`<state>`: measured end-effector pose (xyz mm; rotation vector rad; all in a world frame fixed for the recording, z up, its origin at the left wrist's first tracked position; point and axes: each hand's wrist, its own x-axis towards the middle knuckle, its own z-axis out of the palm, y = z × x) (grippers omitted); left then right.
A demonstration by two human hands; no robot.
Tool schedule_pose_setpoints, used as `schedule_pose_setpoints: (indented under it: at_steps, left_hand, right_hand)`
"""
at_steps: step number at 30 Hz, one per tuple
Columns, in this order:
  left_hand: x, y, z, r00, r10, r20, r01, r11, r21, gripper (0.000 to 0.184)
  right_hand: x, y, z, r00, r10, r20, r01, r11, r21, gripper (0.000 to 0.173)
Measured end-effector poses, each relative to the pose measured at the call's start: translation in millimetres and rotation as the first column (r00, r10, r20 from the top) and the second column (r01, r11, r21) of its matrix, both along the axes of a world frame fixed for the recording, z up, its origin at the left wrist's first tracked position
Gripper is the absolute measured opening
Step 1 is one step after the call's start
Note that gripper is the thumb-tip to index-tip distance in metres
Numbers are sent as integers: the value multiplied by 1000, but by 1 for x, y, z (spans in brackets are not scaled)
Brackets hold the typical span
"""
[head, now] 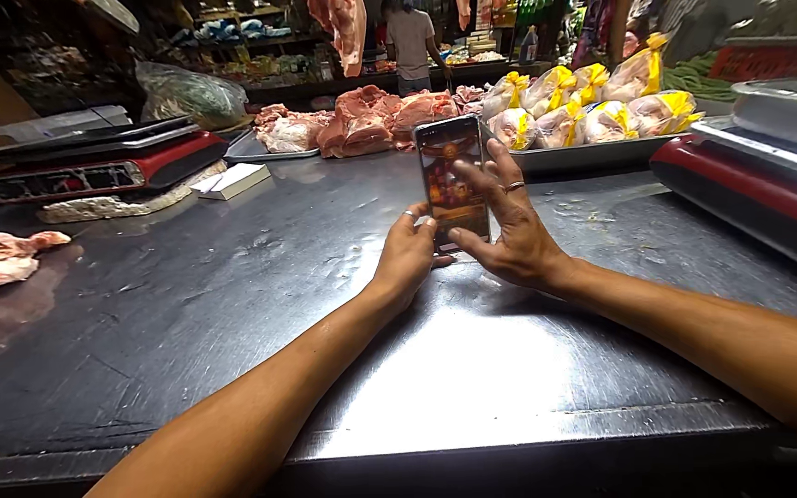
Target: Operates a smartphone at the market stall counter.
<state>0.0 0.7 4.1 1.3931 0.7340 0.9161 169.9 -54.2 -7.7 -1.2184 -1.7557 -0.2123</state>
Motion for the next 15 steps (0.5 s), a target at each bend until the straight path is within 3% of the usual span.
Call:
schedule_pose_setpoints:
  at_steps: [15]
  left_hand:
    - [1, 0, 0, 999, -5, -46, 8, 999, 49, 29]
  right_hand:
    - [-4, 4, 0, 994, -52, 92, 59, 996, -72, 65]
